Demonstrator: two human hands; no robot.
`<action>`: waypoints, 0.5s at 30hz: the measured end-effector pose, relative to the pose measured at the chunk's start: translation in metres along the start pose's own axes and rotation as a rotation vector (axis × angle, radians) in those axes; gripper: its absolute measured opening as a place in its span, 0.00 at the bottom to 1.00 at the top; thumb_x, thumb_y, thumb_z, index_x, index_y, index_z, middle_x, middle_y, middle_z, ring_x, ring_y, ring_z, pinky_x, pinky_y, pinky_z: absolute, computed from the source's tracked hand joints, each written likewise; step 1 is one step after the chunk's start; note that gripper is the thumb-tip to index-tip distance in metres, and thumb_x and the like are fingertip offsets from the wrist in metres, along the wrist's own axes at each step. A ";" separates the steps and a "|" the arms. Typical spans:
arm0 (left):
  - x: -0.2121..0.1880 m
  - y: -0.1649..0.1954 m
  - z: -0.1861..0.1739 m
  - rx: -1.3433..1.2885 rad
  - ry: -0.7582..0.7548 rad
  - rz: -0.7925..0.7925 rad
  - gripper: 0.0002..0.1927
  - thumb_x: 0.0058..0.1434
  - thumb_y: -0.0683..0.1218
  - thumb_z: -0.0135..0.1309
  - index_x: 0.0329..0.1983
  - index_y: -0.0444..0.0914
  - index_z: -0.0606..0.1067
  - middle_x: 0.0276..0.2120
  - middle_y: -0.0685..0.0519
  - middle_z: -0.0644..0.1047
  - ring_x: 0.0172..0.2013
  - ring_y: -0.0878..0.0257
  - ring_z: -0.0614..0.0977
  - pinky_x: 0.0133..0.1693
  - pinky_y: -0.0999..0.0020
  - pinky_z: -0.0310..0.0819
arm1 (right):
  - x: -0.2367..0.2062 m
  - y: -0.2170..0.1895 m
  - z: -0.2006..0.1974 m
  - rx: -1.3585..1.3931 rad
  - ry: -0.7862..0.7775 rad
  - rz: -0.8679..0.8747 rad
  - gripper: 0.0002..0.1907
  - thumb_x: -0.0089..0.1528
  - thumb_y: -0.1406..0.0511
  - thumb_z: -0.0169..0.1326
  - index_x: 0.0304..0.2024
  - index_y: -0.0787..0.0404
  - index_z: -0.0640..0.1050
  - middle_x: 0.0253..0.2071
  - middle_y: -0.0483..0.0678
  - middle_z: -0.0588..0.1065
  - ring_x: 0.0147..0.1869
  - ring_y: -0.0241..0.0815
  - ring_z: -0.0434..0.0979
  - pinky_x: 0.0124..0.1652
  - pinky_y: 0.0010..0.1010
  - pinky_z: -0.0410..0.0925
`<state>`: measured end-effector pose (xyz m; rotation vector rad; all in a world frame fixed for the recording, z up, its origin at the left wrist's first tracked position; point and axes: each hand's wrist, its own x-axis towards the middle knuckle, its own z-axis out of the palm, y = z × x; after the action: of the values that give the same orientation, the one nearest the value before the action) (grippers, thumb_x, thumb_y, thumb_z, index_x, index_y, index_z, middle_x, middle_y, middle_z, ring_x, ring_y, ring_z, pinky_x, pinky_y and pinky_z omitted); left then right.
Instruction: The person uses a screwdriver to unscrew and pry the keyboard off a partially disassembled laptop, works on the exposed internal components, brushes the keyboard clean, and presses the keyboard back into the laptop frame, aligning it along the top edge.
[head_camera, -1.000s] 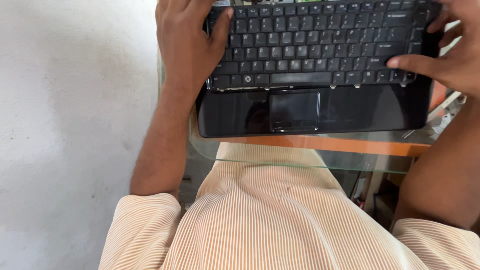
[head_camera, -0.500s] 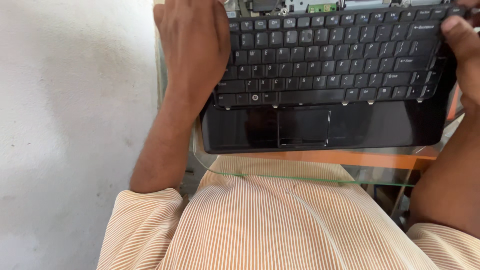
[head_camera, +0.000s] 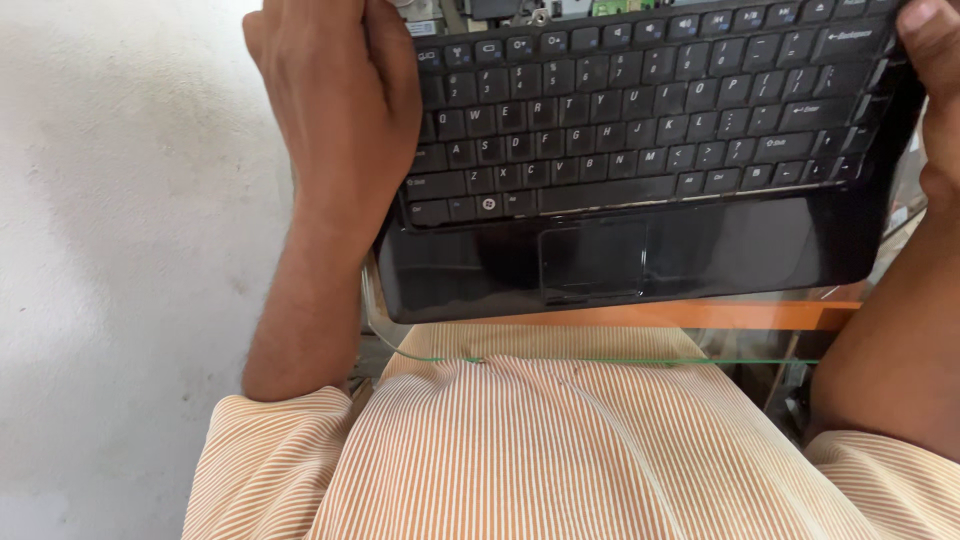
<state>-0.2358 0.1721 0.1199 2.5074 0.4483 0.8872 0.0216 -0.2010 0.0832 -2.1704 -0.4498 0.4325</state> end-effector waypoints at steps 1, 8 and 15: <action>0.000 0.002 0.000 0.010 -0.003 0.009 0.08 0.71 0.33 0.52 0.46 0.39 0.70 0.36 0.52 0.71 0.39 0.55 0.72 0.44 0.56 0.56 | -0.002 -0.003 0.001 -0.006 0.006 0.005 0.10 0.78 0.61 0.51 0.48 0.60 0.77 0.41 0.41 0.76 0.41 0.33 0.75 0.44 0.28 0.66; -0.001 -0.001 -0.010 0.063 -0.072 0.051 0.10 0.69 0.35 0.54 0.51 0.39 0.73 0.38 0.51 0.71 0.42 0.55 0.72 0.47 0.57 0.57 | -0.012 -0.046 0.010 -0.001 0.142 0.062 0.09 0.76 0.62 0.56 0.45 0.62 0.78 0.36 0.36 0.74 0.34 0.32 0.68 0.33 0.28 0.59; -0.011 -0.025 -0.016 0.147 -0.145 0.069 0.08 0.74 0.40 0.57 0.38 0.37 0.71 0.40 0.49 0.70 0.46 0.52 0.71 0.50 0.58 0.60 | -0.013 -0.058 0.001 -0.088 0.071 -0.469 0.03 0.75 0.77 0.53 0.46 0.74 0.78 0.39 0.49 0.77 0.43 0.37 0.78 0.42 0.28 0.69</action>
<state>-0.2583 0.1935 0.1134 2.7142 0.3953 0.7139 -0.0003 -0.1735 0.1311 -2.0685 -0.9237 0.0766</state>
